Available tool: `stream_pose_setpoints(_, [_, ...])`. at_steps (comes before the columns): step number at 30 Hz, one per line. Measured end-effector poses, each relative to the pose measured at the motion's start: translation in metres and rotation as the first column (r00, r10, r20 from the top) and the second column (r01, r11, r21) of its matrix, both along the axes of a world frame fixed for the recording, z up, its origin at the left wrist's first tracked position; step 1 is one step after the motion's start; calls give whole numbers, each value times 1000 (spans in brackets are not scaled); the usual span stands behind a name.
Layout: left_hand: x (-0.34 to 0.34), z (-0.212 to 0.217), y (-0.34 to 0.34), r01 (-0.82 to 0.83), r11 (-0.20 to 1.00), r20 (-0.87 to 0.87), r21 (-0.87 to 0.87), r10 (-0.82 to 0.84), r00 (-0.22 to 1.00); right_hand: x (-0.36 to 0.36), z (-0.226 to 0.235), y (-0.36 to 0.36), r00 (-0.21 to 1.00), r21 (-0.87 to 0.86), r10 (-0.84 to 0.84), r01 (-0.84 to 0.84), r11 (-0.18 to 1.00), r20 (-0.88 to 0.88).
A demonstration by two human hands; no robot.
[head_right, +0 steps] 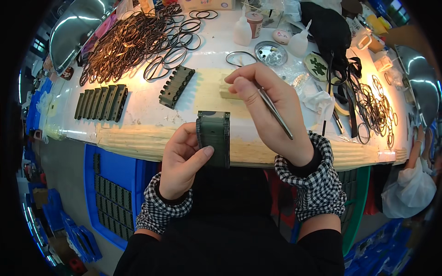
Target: Assembling small components by inserting a loop into a housing and using tweezers for alignment at a workbench.
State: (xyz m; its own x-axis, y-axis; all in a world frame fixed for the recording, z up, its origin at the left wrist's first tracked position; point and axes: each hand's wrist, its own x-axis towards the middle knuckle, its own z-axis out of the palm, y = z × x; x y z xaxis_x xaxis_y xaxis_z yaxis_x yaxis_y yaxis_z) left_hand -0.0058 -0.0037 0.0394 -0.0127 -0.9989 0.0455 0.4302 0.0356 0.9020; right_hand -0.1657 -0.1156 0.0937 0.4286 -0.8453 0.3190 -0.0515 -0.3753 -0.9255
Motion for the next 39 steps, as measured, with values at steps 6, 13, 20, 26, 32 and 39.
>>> stream_pose_setpoints(6, [3, -9, -5, -19, 1000, -69, 13, 20, 997, -9, -3, -38, 882, -693, -354, 44, 720, -312])
stream_pose_setpoints(13, [3, -10, -8, -1, 1000, -84, 17, 3, 996, -4, -9, -47, 861, -674, -316, -41, 738, -399])
stream_pose_setpoints(20, [5, -9, -6, -9, 1000, -65, 19, 11, 998, 3, 6, -16, 993, -433, -101, 68, 899, -54])
stream_pose_setpoints(26, [4, -7, -7, 5, 999, -73, 44, -1, 997, 14, -5, 0, 984, 99, 97, -112, 989, 152])
stream_pose_setpoints(32, [5, -8, -6, 9, 1000, -34, 29, -8, 999, 16, -7, -1, 988, 20, 118, -121, 992, 100])
stream_pose_setpoints(39, [5, -7, -7, 6, 999, -33, 32, -5, 999, 16, -8, -1, 988, -4, 119, -119, 993, 94])
